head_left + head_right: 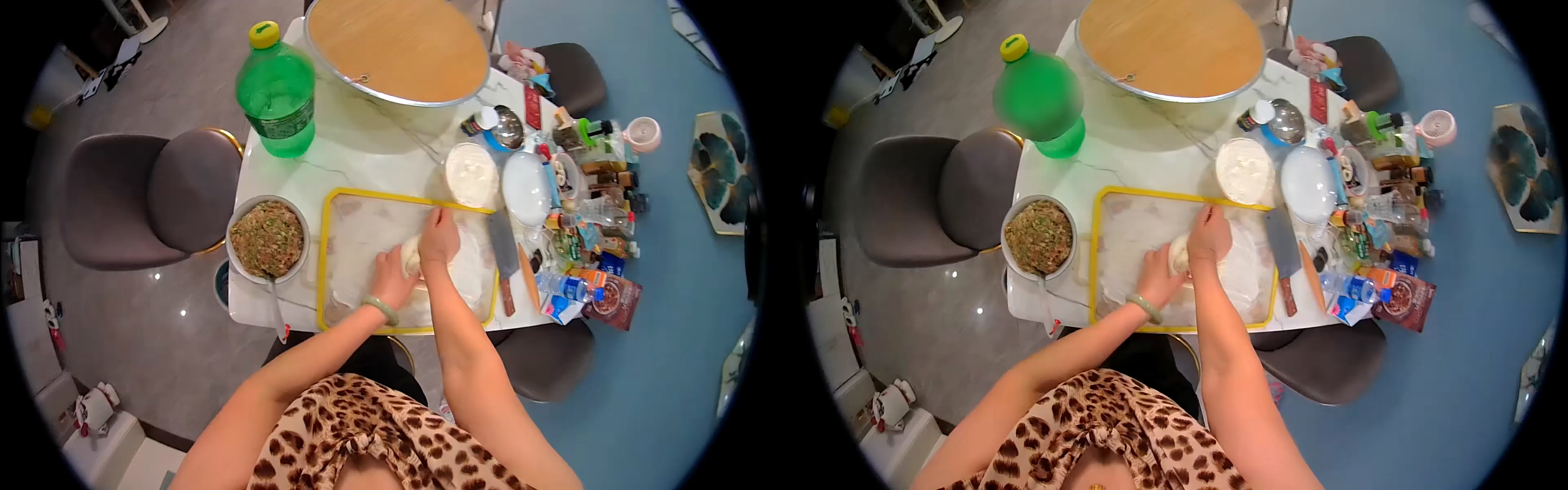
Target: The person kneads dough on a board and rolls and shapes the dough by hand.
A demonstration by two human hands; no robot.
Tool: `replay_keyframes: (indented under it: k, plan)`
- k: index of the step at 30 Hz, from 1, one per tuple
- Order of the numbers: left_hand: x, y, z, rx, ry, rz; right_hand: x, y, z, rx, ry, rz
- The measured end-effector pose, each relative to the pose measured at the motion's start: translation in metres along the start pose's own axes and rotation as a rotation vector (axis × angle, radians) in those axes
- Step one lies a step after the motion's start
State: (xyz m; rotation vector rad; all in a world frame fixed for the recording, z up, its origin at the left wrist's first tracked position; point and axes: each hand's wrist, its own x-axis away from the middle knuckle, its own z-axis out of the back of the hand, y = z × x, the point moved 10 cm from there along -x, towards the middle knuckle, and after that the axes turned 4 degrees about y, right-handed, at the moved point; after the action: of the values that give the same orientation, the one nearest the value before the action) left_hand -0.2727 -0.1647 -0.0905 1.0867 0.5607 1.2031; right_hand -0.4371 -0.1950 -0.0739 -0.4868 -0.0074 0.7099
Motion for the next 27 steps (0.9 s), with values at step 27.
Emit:
replay_keyframes:
  k: [27]
  plan:
    - [-0.002, 0.011, 0.011, 0.054, 0.062, 0.033, 0.001, 0.030, -0.003, -0.170, -0.068, -0.137]
